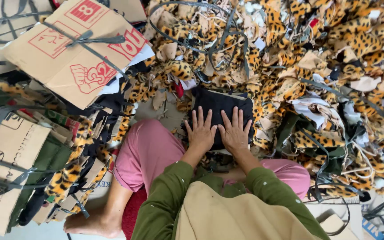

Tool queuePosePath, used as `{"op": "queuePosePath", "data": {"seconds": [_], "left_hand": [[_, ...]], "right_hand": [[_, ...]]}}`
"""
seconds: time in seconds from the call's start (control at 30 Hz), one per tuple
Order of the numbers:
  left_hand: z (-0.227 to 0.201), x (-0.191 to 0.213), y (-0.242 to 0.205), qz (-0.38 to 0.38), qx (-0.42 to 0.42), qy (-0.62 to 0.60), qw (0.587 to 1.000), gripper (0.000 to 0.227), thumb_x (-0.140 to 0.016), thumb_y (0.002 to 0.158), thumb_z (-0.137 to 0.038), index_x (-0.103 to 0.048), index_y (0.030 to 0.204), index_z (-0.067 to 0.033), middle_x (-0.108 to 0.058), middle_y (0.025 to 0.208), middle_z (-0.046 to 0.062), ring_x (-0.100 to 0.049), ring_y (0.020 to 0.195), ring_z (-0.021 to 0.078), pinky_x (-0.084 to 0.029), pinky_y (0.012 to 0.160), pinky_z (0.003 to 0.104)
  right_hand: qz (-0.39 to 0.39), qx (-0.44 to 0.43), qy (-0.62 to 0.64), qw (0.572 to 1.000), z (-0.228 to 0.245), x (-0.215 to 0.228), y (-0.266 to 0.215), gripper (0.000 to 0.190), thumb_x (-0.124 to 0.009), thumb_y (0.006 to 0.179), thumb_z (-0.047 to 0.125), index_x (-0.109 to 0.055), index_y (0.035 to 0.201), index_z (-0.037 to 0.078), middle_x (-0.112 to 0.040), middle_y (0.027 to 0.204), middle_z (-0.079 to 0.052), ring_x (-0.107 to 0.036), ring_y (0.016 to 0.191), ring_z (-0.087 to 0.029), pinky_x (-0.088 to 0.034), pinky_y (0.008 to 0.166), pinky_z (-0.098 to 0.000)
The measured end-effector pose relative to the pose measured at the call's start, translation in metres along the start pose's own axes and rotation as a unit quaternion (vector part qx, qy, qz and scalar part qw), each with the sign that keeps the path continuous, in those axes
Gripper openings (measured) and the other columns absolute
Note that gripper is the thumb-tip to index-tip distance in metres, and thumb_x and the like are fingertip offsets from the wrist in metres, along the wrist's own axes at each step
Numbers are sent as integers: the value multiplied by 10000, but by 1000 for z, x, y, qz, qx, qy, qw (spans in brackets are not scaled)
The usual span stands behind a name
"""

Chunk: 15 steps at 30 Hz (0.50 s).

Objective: The person organizes leopard-print fabric pieces into stacks, places a cardboard square on top, and ties them into bundles using plastic strapping.

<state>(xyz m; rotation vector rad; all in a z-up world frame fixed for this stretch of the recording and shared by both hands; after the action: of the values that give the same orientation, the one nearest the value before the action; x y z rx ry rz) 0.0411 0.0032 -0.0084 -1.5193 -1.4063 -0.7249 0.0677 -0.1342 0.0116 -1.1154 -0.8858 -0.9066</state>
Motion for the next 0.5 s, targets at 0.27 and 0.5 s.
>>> {"op": "queuePosePath", "data": {"seconds": [0.27, 0.5], "left_hand": [[2, -5, 6, 52, 21, 27, 998, 674, -282, 1057, -544, -14, 1637, -328, 122, 1709, 87, 123, 1563, 340, 32, 1172, 716], [-6, 14, -5, -34, 2, 4, 999, 626, -214, 1083, -547, -74, 1645, -309, 68, 1718, 104, 84, 1567, 355, 12, 1168, 706]], "right_hand": [[15, -2, 1, 1000, 1, 5, -2, 613, -194, 1051, 634, -96, 1630, 457, 35, 1735, -58, 78, 1590, -291, 14, 1223, -674], [-201, 63, 13, 977, 2, 37, -9, 443, -361, 1112, 503, -544, 1474, 327, -367, 1644, -126, -255, 1551, -337, -62, 1185, -707]]}}
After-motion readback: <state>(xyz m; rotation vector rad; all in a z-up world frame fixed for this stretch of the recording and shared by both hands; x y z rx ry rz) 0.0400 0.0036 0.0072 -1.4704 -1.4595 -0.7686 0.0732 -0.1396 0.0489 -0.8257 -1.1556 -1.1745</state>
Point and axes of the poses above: each hand's wrist, its own y-axis towards the middle knuckle, its own x-axis out of the back of the hand, z = x × y, the point moved 4 cm from there along y, towards the middle knuckle
